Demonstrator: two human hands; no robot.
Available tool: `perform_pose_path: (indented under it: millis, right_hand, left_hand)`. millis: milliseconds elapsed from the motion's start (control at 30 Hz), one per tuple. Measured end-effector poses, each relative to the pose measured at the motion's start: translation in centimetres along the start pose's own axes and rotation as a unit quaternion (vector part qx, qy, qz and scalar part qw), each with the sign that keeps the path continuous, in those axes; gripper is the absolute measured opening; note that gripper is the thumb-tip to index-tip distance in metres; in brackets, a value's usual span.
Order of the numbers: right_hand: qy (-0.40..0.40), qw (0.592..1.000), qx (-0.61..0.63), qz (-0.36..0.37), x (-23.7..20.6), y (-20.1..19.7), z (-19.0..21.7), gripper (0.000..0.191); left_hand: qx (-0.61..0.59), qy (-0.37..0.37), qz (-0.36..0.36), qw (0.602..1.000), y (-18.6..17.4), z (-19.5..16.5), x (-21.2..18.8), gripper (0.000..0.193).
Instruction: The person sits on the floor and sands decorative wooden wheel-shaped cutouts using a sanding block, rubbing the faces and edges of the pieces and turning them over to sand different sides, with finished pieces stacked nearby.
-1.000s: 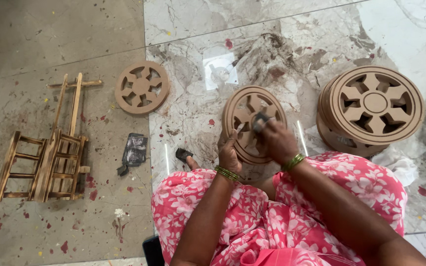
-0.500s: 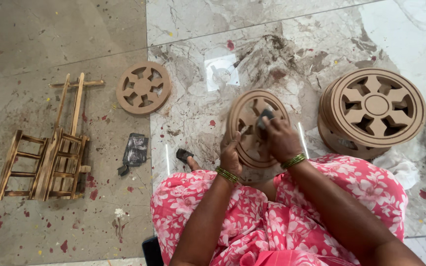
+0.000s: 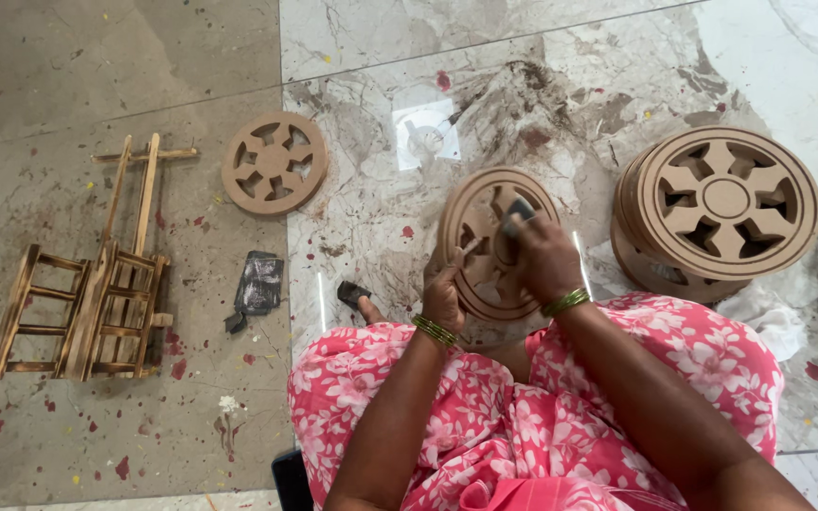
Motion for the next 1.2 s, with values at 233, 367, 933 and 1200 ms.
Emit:
perform_pose_path:
  millis: [233,367,933,1200]
  right_hand:
    - [0.410,0.728,0.548,0.025,-0.5,4.0,-5.3,0.012]
    - [0.385,0.771,0.503,0.062,-0.4,4.6,-4.9,0.015]
    - [0.150,0.937,0.224,0.221,1.6,2.9,-0.8,0.021]
    - [-0.032,0.965,0.203,0.164,1.1,1.3,2.5,0.049]
  left_hand:
    - [0.063,0.047,-0.018,0.997,0.0,0.1,0.3,0.026]
    - [0.049,0.082,-0.032,0.995,0.2,-0.5,0.3,0.028]
    - [0.155,-0.077,-0.118,0.978,-0.4,0.5,0.8,0.029]
    - [0.037,0.026,-0.153,0.987,-0.6,0.6,1.9,0.036]
Point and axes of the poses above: each hand's wrist, its own x-axis towards the middle knuckle, its own y-axis out of the palm, z = x × y, the point moved 3 cm from there along x, towards the middle knuckle, and after that the axes turned 8 degrees about -x, right-handed, at the moved point
